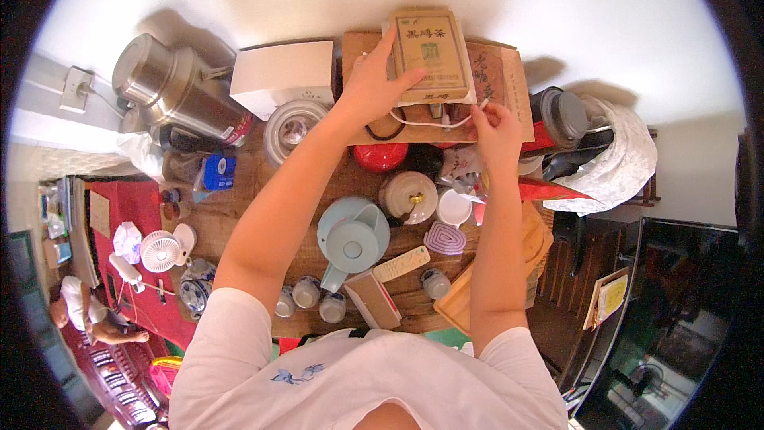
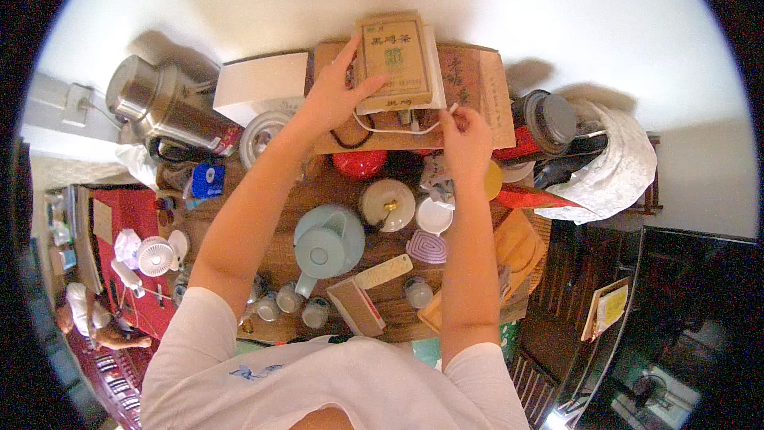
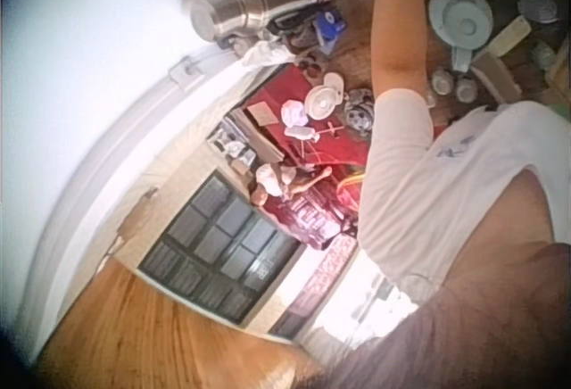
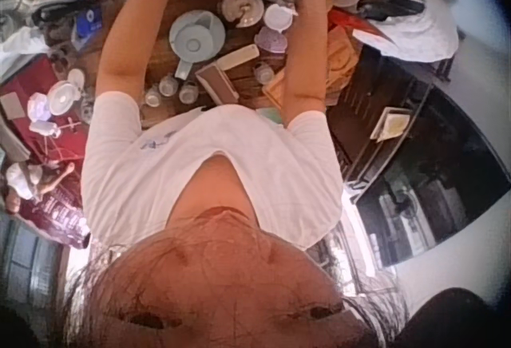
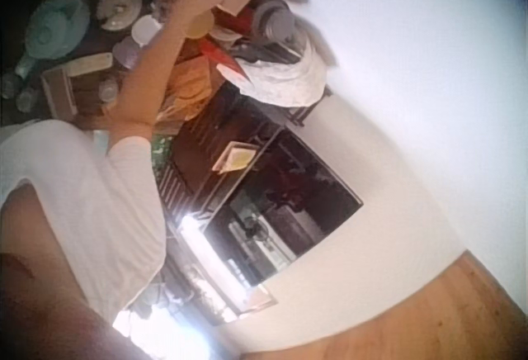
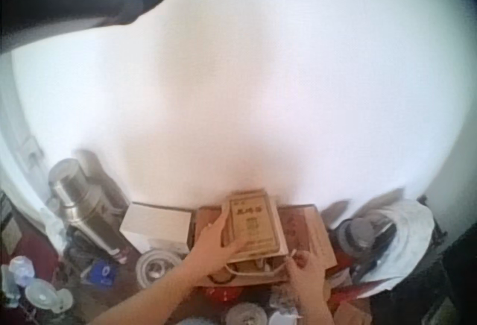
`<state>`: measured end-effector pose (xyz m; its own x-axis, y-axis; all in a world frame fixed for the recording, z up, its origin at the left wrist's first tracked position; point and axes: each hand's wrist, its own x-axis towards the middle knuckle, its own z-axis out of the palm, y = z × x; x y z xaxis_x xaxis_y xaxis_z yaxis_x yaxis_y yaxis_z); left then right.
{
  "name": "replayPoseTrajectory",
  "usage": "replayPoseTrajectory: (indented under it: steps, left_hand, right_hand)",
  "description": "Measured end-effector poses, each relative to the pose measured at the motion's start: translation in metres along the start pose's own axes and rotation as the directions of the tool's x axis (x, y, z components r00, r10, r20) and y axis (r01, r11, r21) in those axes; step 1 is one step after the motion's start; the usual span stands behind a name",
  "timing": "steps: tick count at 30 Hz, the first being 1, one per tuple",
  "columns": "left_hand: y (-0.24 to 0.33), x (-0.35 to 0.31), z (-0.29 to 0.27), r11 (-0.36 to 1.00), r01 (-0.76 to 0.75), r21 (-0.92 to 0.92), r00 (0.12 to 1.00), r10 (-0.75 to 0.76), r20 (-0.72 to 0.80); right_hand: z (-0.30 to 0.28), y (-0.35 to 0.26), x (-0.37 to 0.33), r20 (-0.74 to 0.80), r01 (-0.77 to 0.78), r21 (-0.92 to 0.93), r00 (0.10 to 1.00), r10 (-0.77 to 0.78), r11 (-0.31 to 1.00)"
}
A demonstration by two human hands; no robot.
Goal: The person wipes several small ceramic cups, a wooden cutting board, and a light blue teapot with a cloth on a cluttered table. They also briefly handle a white cable and a small blue box before returning to wipe the teapot.
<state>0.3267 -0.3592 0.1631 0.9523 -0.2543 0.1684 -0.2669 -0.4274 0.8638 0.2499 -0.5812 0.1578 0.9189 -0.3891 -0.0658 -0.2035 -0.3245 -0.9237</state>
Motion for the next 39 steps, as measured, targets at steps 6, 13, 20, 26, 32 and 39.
replayPoseTrajectory:
  steps: [6, 13, 20, 26, 32, 39]
  left_hand:
    - [0.000, -0.002, -0.004, 1.000, 0.000, 0.026, 1.000, 0.000, 0.020]
    - [0.017, -0.001, -0.011, 0.990, -0.020, 0.141, 0.998, 0.011, 0.066]
    - [0.028, 0.003, -0.001, 0.828, 0.064, 0.557, 0.998, -0.049, -0.042]
    - [-0.012, 0.022, 0.007, 0.930, -0.234, 0.284, 0.969, 0.246, -0.008]
    - [0.017, 0.005, -0.009, 0.933, -0.304, 0.190, 0.918, 0.340, -0.202]
    - [0.063, -0.132, -0.041, 0.965, -0.223, -0.137, 0.962, 0.195, -0.190]
  right_hand:
    - [-0.019, -0.012, 0.044, 0.227, -0.158, 0.180, 0.967, 0.116, 0.971]
    - [-0.009, -0.024, 0.080, 0.262, -0.151, 0.066, 0.956, 0.129, 0.986]
    - [0.000, -0.036, 0.074, 0.122, 0.295, -0.101, 0.951, -0.283, 0.950]
    - [0.022, -0.043, 0.038, 0.266, 0.845, -0.425, 0.459, -0.848, 0.325]
    - [-0.088, -0.051, -0.033, -0.015, 0.756, -0.316, 0.601, -0.799, 0.574]
    - [-0.219, 0.183, -0.222, -0.185, 0.141, -0.701, 0.911, -0.369, 0.699]
